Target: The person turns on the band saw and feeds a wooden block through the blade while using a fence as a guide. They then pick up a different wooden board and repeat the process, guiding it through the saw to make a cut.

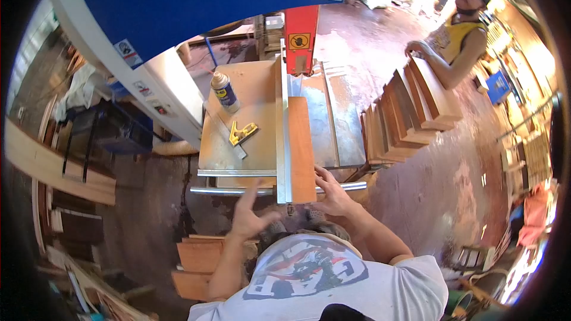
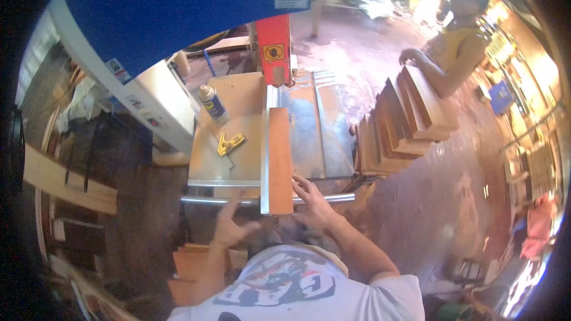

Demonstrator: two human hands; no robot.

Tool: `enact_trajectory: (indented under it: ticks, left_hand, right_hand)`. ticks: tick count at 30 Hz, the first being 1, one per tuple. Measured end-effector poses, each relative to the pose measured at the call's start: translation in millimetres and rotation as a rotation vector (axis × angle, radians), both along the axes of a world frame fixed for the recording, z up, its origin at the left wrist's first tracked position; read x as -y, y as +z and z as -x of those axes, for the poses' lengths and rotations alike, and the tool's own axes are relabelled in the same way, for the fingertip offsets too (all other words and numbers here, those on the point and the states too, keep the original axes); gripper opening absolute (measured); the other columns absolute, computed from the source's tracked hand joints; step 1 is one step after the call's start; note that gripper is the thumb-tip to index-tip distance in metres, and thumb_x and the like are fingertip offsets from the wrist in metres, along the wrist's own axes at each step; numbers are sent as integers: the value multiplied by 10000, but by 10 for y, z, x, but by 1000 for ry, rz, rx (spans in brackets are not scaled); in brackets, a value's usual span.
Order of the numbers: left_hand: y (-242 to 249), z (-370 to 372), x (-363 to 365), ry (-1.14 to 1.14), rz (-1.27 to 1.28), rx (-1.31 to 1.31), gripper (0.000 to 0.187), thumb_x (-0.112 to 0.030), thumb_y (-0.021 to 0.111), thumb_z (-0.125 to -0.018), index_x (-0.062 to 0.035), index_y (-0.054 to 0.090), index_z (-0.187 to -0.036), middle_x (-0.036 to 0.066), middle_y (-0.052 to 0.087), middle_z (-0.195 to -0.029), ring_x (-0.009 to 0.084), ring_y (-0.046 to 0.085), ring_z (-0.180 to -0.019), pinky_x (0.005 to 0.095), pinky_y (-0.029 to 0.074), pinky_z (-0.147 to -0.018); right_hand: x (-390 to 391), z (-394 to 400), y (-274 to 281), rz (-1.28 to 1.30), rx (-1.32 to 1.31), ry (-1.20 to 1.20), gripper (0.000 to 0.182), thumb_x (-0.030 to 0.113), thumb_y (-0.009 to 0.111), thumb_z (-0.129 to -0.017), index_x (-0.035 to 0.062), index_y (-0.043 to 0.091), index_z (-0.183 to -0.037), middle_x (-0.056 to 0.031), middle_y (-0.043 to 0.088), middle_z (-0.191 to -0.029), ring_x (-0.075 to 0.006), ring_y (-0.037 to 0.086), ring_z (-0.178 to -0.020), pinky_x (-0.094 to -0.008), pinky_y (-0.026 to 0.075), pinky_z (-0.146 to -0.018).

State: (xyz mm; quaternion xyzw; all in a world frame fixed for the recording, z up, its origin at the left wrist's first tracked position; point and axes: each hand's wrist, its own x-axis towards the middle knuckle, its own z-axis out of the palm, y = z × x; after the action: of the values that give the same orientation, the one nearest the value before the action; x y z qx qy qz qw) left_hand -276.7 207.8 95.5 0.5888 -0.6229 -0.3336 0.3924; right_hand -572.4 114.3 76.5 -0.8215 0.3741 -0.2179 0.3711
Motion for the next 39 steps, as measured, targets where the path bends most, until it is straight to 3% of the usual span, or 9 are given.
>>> enact_trajectory:
  ticks: [4, 7, 8, 12, 15, 19, 22, 25, 39]
  left_hand:
    - [31, 635, 19, 19, 149, 125, 1148, -262, 1015, -634, -19, 406, -1576, 247, 568, -1492, 349, 539, -1412, 445, 438, -1165]
    - [154, 807, 235, 18, 50, -26, 1093, -222, 980, -688, 58, 381, -1558, 273, 545, -1496, 423, 527, -1403, 465, 465, -1141]
    - [147, 848, 273, 52, 98, 6, 1044, -194, 956, -723, 51, 382, -1560, 287, 585, -1441, 425, 601, -1325, 452, 532, -1051]
    - [182, 893, 335, 97, 141, 166, 980, -204, 930, -767, 55, 401, -1549, 309, 666, -1282, 453, 678, -1186, 462, 573, -935]
    - [138, 891, 349, 108, 139, 137, 882, -210, 922, -794, -32, 474, -1533, 248, 699, -1283, 400, 697, -1195, 426, 574, -939]
    - [125, 928, 366, 108, 183, 199, 665, -176, 878, -857, -8, 563, -1418, 206, 731, -1222, 338, 734, -1114, 420, 576, -899]
    - [79, 915, 367, 76, 123, 187, 868, -254, 878, -851, 81, 427, -1513, 304, 664, -1280, 463, 674, -1178, 460, 565, -945]
    - [-45, 915, 368, 61, 264, 235, 874, -267, 859, -872, 76, 396, -1529, 311, 637, -1325, 478, 658, -1193, 466, 561, -957]
    - [-58, 884, 363, -1, 229, 239, 890, -201, 771, -945, 104, 231, -1582, 385, 578, -1348, 544, 598, -1232, 520, 538, -974]
  right_hand:
    - [203, 52, -57, 38, -15, 107, 1146, 254, 903, -740, 87, 248, -1664, -209, 259, -1693, -439, 376, -1483, -499, 406, -1204]
    - [267, 74, -238, 33, 82, 130, 1147, 256, 902, -732, 88, 256, -1665, -235, 249, -1697, -431, 315, -1536, -500, 373, -1221]
    - [282, 72, -254, 83, 61, 131, 1149, 241, 892, -737, 46, 236, -1661, -235, 252, -1696, -438, 336, -1527, -488, 388, -1214]
    - [353, 62, -316, 59, 90, 123, 1148, 244, 883, -734, 19, 233, -1653, -246, 243, -1699, -447, 371, -1504, -477, 406, -1201]
    - [390, 38, -374, 48, 49, 114, 1137, 251, 865, -730, -21, 238, -1639, -255, 210, -1710, -452, 380, -1496, -485, 413, -1191]
    - [364, 23, -337, 48, 38, 95, 1125, 293, 825, -761, -57, 205, -1633, -269, 176, -1717, -459, 364, -1502, -477, 388, -1207]
    - [346, 6, -398, 91, 32, 78, 1146, 306, 808, -766, -60, 163, -1640, -282, 167, -1715, -462, 341, -1514, -489, 350, -1226]
    - [324, -38, -567, 175, 55, 70, 1170, 303, 801, -760, -57, 128, -1647, -294, 162, -1713, -461, 319, -1525, -503, 311, -1239]
    - [484, 7, -623, 294, -38, 113, 1208, 308, 839, -745, -17, 122, -1661, -285, 178, -1705, -471, 261, -1541, -578, 254, -1249]
